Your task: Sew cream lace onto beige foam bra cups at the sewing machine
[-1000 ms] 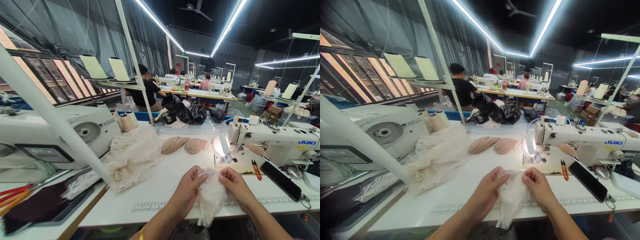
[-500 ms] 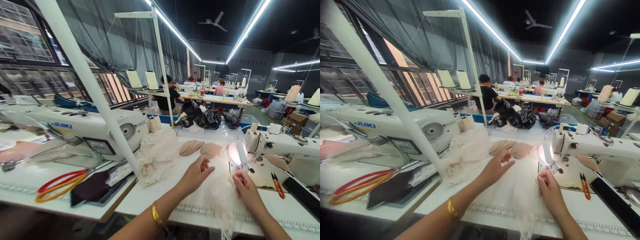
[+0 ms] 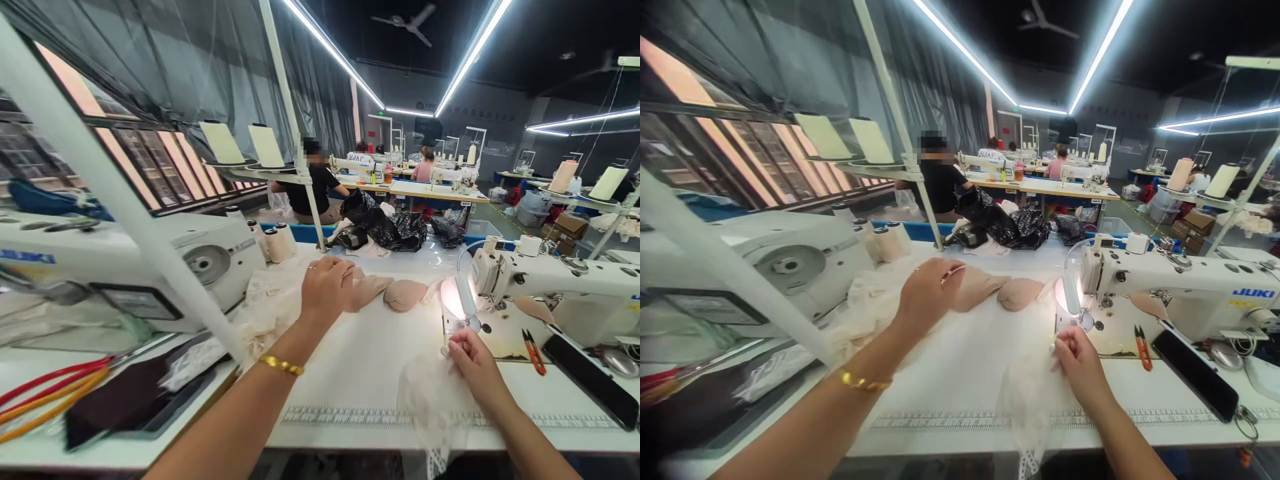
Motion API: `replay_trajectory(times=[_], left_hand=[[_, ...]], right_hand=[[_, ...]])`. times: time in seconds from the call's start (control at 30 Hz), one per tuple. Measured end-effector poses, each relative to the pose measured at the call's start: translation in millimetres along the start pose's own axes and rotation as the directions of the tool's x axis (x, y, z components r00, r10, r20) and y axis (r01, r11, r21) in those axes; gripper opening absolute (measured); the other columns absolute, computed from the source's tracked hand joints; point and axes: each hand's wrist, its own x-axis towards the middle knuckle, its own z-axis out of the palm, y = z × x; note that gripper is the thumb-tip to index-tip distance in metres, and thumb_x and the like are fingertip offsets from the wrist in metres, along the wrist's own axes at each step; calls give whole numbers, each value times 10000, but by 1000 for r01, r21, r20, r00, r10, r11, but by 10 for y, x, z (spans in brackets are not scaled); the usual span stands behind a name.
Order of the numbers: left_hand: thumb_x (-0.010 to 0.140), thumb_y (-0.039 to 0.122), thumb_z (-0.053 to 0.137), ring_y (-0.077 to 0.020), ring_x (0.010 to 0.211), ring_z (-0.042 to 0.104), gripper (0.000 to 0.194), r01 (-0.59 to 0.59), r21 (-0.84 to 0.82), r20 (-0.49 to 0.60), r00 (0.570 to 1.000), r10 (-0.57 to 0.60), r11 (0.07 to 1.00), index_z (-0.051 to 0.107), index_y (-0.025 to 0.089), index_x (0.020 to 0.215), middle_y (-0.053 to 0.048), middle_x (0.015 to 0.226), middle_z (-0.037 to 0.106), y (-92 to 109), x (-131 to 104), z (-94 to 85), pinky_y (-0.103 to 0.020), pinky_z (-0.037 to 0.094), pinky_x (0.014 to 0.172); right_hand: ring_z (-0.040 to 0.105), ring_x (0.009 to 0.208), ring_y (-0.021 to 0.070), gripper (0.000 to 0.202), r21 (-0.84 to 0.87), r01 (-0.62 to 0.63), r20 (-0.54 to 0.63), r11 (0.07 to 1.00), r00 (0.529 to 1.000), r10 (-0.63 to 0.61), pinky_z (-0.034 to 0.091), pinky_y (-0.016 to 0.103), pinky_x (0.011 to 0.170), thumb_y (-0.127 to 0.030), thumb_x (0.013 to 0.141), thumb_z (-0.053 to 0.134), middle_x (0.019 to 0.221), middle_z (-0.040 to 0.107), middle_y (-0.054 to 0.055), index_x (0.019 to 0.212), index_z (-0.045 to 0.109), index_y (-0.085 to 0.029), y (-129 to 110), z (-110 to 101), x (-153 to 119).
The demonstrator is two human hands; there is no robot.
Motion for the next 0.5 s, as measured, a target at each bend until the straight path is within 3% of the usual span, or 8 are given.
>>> replay_trajectory(times=[0.1,0.2,0.27,0.37,0.5], left_hand=[[909,359,521,-243,777,653,240,87,-280,252,968,-14,956,720,228,925,-28,798,709,221,-230,11,-322,504,690],[871,409,553,-204,682,599,223,247,-496,547,834,78,833,676,224,848,15,715,639,499,-524,48,-277,438,601],[844,380,556,-182,654,554,183,287,-511,605,789,102,810,623,218,792,33,682,578,657,-672,70,-261,388,580],[810,310,532,-178,677,531,118,234,-447,607,788,101,864,575,212,760,33,691,557,790,-762,102,-265,357,596],[799,349,616,-239,846,616,171,98,-394,673,708,215,914,644,215,901,-18,879,680,839,-688,172,-301,432,706]], right_hand=[[555,601,151,565,117,-55,-3,992,998,56,412,276,579,-743,740,784,785,677,5,916,623,-231,-40,-35,-11],[562,641,139,553,205,-83,11,975,997,83,426,270,624,-734,770,779,835,679,7,942,632,-229,-29,-85,-31],[596,680,144,539,217,-76,17,973,997,74,438,273,652,-734,808,748,866,668,7,966,639,-229,-16,-107,-49],[618,714,159,516,163,-30,36,986,999,24,457,282,679,-691,814,772,834,628,-12,1022,637,-239,-18,-114,-82],[586,762,159,405,0,122,89,993,989,-122,480,290,723,-526,848,801,840,585,-27,1084,622,-251,-64,-112,-155]])
